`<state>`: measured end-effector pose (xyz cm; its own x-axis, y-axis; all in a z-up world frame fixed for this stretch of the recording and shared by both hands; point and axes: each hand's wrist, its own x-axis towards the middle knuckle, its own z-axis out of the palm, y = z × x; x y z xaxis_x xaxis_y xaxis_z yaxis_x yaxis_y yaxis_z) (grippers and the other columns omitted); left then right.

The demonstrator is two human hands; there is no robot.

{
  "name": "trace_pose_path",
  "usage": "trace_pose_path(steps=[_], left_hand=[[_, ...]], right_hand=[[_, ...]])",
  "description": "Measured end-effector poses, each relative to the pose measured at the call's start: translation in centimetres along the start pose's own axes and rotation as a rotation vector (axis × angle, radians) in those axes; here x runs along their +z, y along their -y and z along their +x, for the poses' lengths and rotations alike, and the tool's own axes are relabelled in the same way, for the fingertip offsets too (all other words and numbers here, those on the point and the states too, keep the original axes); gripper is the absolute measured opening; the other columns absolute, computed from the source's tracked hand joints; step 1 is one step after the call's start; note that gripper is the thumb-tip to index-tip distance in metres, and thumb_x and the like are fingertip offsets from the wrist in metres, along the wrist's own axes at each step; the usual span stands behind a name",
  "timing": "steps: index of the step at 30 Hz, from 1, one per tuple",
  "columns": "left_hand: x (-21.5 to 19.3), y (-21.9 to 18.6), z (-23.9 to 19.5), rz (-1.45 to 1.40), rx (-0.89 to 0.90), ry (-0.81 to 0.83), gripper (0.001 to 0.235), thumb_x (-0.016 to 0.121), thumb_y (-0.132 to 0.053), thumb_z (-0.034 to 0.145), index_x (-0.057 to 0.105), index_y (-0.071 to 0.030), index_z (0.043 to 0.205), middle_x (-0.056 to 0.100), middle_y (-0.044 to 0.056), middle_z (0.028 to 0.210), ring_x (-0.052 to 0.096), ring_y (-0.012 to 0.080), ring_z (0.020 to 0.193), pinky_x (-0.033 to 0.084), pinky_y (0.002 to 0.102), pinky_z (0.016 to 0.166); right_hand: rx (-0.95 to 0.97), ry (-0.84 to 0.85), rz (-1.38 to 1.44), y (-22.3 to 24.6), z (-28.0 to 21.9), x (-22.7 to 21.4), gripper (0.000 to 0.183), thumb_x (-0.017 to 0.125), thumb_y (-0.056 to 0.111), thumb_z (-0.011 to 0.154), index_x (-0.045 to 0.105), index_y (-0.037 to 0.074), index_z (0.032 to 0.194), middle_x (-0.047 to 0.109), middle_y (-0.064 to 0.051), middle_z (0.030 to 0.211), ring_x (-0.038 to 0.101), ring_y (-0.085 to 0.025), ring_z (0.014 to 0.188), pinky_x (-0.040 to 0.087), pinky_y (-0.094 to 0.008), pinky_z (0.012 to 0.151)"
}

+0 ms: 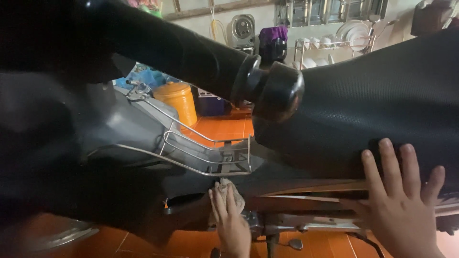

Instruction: The person wipes the body of a black motorcycle with a cloth. They clean the front fairing, the area around the handlebars, and the side panels near the seat.

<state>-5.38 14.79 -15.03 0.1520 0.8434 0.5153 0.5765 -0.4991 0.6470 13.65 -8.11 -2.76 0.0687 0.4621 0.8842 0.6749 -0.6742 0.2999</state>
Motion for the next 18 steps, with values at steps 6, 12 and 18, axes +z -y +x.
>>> trace_pose_path(steps=[6, 12, 18], left_hand=[[-4.1, -16.3, -4.7, -1.088, -0.649, 0.330, 0.064, 0.047, -0.066, 0.084, 0.067, -0.043, 0.140, 0.069, -0.013, 0.144, 0.068, 0.0095, 0.133, 0.050, 0.030, 0.109], [-11.2, -13.8, -1.6, -1.355, -0.587, 0.790, 0.067, 0.068, -0.045, 0.085, 0.058, -0.021, 0.148, 0.069, 0.004, 0.138, 0.071, 0.0176, 0.123, 0.056, 0.031, 0.106], [-1.0, -2.1, -0.6, -0.057, 0.061, 0.009, 0.092, 0.065, 0.023, 0.071, 0.050, -0.020, 0.151, 0.024, 0.009, 0.171, 0.016, 0.0365, 0.158, 0.031, 0.052, 0.120]], right_hand=[[-0.033, -0.103, 0.002, 0.3, -0.6, 0.4, 0.110, 0.061, 0.073, 0.071, 0.066, 0.005, 0.157, 0.057, -0.025, 0.175, 0.054, -0.052, 0.159, 0.040, -0.080, 0.119], [-0.066, -0.142, -0.078, 0.2, -0.2, 0.1, 0.115, 0.059, 0.082, 0.066, 0.068, 0.009, 0.154, 0.061, -0.022, 0.173, 0.058, -0.047, 0.159, 0.049, -0.074, 0.116], [-0.006, -0.025, 0.031, 0.2, -0.1, -0.4, 0.116, 0.064, 0.068, 0.062, 0.054, 0.010, 0.161, 0.046, -0.020, 0.177, 0.042, -0.046, 0.164, 0.040, -0.083, 0.115]])
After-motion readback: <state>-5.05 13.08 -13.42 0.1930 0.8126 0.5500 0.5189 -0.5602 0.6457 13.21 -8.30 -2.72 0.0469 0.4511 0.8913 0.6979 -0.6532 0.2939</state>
